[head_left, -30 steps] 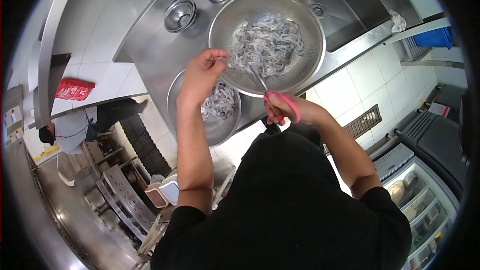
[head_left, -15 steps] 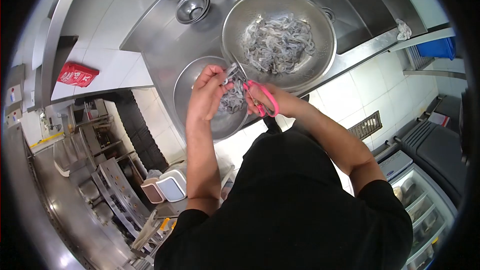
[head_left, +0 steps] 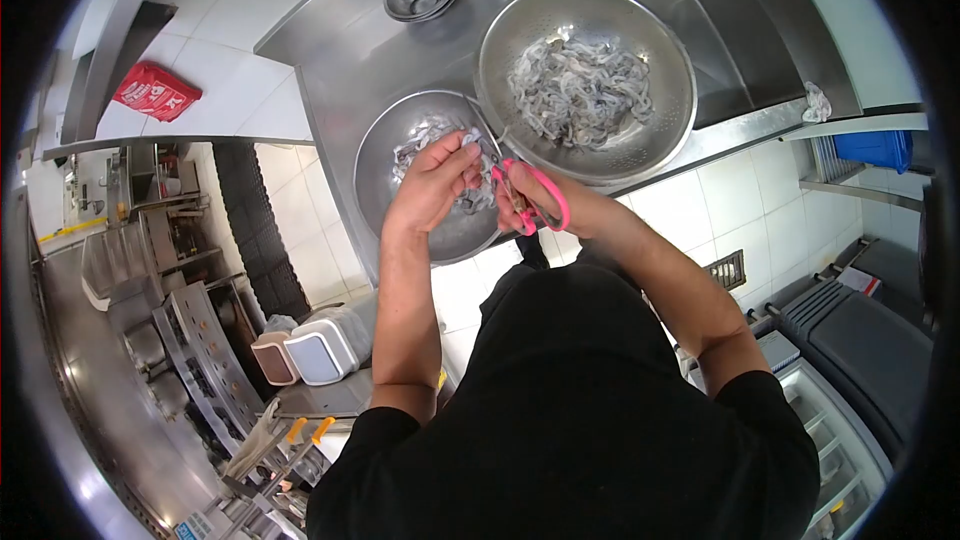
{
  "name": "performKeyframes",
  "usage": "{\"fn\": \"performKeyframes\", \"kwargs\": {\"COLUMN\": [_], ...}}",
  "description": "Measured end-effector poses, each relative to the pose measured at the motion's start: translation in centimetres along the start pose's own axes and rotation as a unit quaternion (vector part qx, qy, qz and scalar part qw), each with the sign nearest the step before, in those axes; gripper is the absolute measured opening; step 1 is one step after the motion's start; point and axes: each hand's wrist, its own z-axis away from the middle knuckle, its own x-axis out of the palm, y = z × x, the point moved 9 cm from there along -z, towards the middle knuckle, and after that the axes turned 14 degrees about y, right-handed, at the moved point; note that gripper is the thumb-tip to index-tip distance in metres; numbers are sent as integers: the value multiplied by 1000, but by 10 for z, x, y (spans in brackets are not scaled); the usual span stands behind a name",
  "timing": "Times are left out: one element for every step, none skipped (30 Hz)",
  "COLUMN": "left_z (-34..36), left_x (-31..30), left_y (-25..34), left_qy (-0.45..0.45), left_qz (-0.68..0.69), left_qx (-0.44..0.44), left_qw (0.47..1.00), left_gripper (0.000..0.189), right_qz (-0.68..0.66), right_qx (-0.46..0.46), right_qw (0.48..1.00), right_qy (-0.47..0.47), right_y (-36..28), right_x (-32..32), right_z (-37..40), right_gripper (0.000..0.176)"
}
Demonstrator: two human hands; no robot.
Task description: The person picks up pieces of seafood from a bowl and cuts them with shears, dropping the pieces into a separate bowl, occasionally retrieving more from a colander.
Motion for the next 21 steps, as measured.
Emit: {"fn": "performKeyframes", "kwargs": {"left_z": [-1,0,2,3,5,8,10,13,18,24,28,31,34,36,37,39,40,39,39,41,41], "left_x": [-5,-11,-14,-17,-21,-24,-27,-30,-31,-31,-33,-38,-45,-49,-52,-53,-55,-57,-61,-63,-68], "left_y": [-3,-6,-7,-8,-9,-9,-9,-9,-4,4,10,10,12,12,13,16,17,23,26,30,28], "left_qy": [6,13,15,16,17,24,31,38,48,58,68,72,76,80,102,123,143,168,193,218,227], "left_qz": [-17,-34,-43,-53,-62,-72,-81,-90,-125,-160,-195,-225,-254,-283,-311,-339,-366,-416,-463,-507,-502], "left_qx": [-1,-2,-1,0,0,5,9,14,28,43,57,61,64,67,55,43,30,76,120,163,168], "left_qw": [1000,999,999,998,998,997,996,995,991,984,977,970,962,953,943,932,919,891,857,818,818], "left_gripper": [11,11,10,10,10,11,12,13,16,20,24,23,23,23,19,17,19,24,32,42,50], "right_qz": [-9,-9,-8,-7,-14,-21,-29,-19,-9,1,7,12,19,19,19,18,25,32,39,44,49], "right_qx": [11,13,15,17,15,15,14,19,25,30,37,44,52,55,59,63,78,92,107,114,121], "right_qw": [1000,1000,1000,1000,1000,1000,999,999,999,999,999,999,998,998,998,998,997,995,992,991,990], "right_qy": [2,5,8,11,0,-12,-23,-24,-26,-27,-27,-26,-26,-17,-7,3,17,31,46,51,57], "right_y": [2,3,3,4,6,8,10,13,15,16,17,19,20,23,26,29,33,36,40,44,47], "right_x": [2,4,7,9,12,16,19,20,22,24,26,28,30,29,29,28,25,21,18,15,11], "right_z": [-1,-2,-3,-5,-6,-8,-9,-9,-9,-9,-9,-9,-10,-12,-16,-19,-21,-24,-25,-25,-25], "right_gripper": [73,73,73,73,73,73,72,72,71,71,71,71,72,71,71,72,71,71,71,71,71]}}
